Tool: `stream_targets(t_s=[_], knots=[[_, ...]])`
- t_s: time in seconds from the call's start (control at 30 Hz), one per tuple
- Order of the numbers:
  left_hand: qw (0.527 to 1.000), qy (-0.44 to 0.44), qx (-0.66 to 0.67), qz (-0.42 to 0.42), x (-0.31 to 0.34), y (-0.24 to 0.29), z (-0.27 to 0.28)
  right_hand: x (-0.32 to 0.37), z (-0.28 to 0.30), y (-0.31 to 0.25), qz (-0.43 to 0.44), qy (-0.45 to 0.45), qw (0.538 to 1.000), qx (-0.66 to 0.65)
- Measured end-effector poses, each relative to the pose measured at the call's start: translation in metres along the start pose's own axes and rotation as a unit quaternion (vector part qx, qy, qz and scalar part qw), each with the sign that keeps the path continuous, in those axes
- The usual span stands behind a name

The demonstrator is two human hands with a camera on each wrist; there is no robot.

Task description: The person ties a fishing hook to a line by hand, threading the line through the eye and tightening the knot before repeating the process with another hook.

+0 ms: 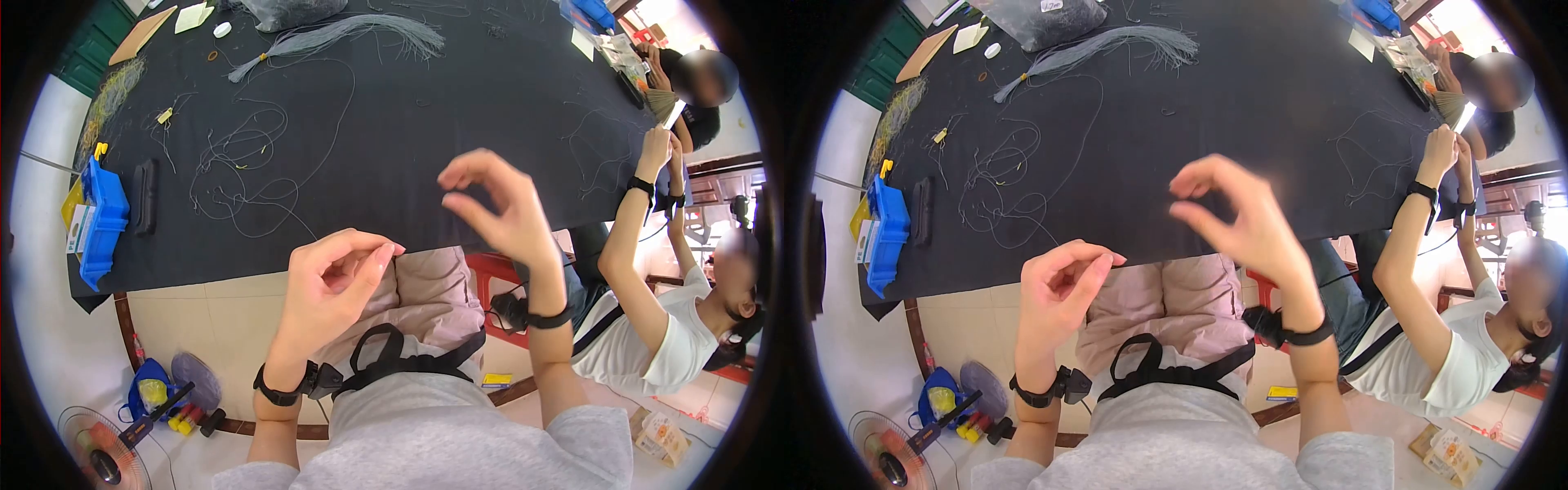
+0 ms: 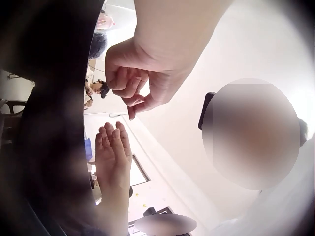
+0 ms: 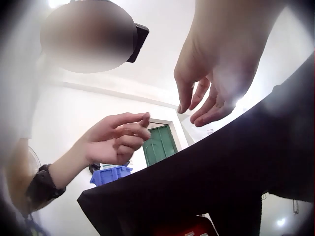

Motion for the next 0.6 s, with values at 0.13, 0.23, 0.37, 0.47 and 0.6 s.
stream_targets(t_s=[0.13, 0.23, 0.37, 0.47, 0.6], knots=[[0.999, 0.026, -0.038, -0.017, 0.0, -0.003, 0.006, -0.051, 0.033, 0.006, 0.006, -0.068, 0.978, 0.198], [0.999, 0.032, -0.03, -0.007, 0.003, -0.002, 0.008, -0.084, 0.038, 0.026, 0.009, -0.114, 0.964, 0.241], [0.999, 0.027, -0.039, 0.002, 0.005, 0.004, 0.006, -0.111, 0.028, 0.045, 0.011, -0.158, 0.949, 0.271], [0.998, 0.02, -0.058, -0.007, 0.005, 0.002, 0.006, -0.118, 0.025, 0.048, -0.007, -0.164, 0.944, 0.285], [0.999, 0.026, -0.043, -0.008, 0.005, -0.003, 0.008, -0.119, 0.025, 0.053, -0.018, -0.163, 0.947, 0.276]])
Point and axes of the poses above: each hand's wrist, its own x-axis away from the middle knuckle, its own z-axis out of the back of the hand, y = z × x, the point moved 3 cm from there along -x, towards the middle knuckle, and after that the axes turned 10 degrees about -x, right-handed, at the moved point
